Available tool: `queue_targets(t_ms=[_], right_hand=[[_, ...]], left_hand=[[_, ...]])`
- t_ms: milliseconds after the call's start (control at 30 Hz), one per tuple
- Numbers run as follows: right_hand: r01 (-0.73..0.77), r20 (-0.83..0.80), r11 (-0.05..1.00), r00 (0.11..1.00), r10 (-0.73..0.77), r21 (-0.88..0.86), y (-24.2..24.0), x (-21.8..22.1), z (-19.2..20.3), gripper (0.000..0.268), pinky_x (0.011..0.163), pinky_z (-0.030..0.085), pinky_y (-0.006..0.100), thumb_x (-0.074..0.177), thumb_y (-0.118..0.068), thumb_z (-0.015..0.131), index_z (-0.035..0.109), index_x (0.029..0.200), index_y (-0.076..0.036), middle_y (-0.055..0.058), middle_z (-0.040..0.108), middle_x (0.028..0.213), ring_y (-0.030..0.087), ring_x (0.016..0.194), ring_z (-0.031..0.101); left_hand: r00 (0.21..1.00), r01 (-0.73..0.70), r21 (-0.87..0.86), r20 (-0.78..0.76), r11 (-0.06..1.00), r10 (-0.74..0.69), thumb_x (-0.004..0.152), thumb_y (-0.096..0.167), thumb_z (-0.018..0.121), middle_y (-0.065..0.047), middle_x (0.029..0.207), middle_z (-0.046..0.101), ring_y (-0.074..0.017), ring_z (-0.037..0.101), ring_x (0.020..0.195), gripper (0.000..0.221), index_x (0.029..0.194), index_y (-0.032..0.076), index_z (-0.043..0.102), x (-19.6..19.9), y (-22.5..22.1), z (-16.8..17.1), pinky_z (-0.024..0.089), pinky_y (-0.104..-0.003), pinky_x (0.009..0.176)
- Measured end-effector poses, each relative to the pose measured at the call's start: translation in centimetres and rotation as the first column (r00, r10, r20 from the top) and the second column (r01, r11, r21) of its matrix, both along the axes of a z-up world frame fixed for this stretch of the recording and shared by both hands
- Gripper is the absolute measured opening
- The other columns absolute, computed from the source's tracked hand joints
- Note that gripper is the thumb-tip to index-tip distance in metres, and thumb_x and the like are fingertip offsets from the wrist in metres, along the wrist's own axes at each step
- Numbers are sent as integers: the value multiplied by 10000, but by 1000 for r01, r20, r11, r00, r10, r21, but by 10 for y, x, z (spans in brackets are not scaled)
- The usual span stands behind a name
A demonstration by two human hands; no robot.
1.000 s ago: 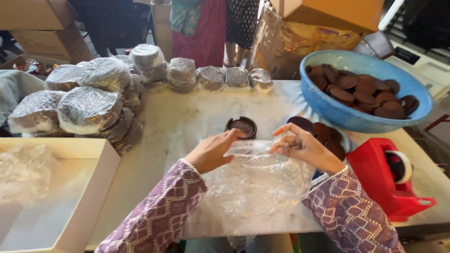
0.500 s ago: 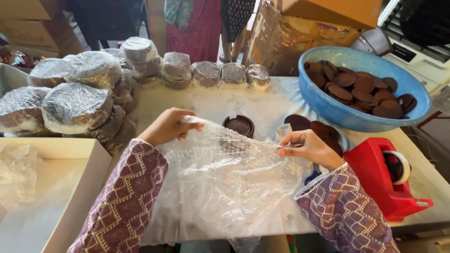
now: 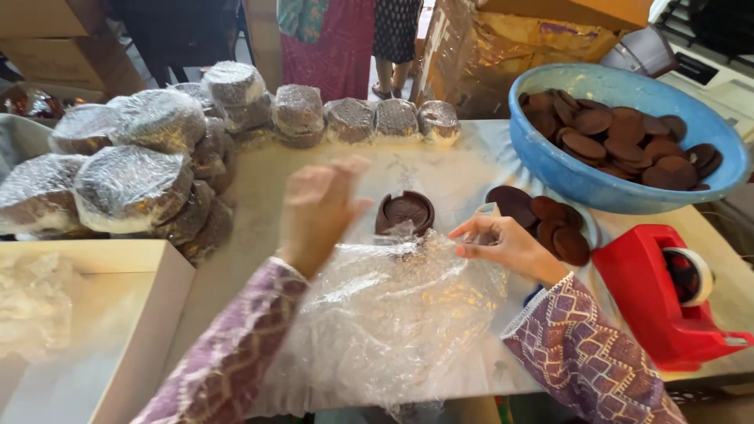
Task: Wrapping circular brown objects in bubble wrap and preparing them for shipping in a warehouse environment.
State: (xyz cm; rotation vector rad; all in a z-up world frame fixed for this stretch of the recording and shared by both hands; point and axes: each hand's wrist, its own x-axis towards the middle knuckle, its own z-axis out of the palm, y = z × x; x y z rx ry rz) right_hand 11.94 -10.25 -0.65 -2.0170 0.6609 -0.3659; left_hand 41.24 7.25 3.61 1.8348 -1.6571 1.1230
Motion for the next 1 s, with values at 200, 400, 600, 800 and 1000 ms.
queue_targets(t_ms=[200, 400, 600, 800, 1000], right_hand=[[8, 98, 991, 995, 6, -137, 16, 13, -4, 337, 644, 510, 190, 824, -245, 820, 707, 1089, -70, -70, 721, 815, -9, 722, 627], [227, 52, 937, 974, -221, -267, 53, 19, 24, 391, 555, 449, 243, 734, -273, 897, 692, 994, -65, 11, 647, 701, 54, 593, 563], [318, 104, 859, 947, -303, -401, 55, 12, 10, 424, 504, 448, 243, 725, -343, 915, 627, 800, -40, -45, 610, 614, 43, 535, 549], [314, 87, 888, 949, -303, -337, 42, -13, -4, 412, 531, 440, 265, 753, -353, 910, 653, 803, -35, 12, 606, 656, 92, 585, 521], [334, 252, 825, 937, -240, -457, 52, -6, 27, 556, 845, 575, 306, 837, -389, 835, 679, 1292, -110, 89, 641, 1240, 167, 1024, 682]], left_hand=[[742, 575, 149, -510, 805, -436, 843, 446, 756, -16, 965, 763, -232, 705, 928, 316, 1006, 177, 780, -76, -17, -10, 453, -414, 945], [581, 589, 122, -752, 799, -313, 842, 317, 749, -1, 831, 794, -172, 751, 803, 150, 891, 189, 810, -75, -23, -20, 537, -343, 799], [473, 498, 151, -872, 854, -122, 862, 322, 763, 3, 850, 805, -107, 772, 770, 174, 928, 168, 809, -72, -21, -24, 580, -274, 670], [-23, 577, -171, -981, 798, -194, 908, 191, 749, -43, 909, 810, -77, 747, 773, 209, 1022, 16, 772, -33, -39, -60, 602, -243, 690], [74, 624, -184, -954, 760, -291, 934, 187, 743, -52, 904, 795, -79, 740, 790, 206, 1020, 1, 758, -60, -21, -39, 583, -233, 708]])
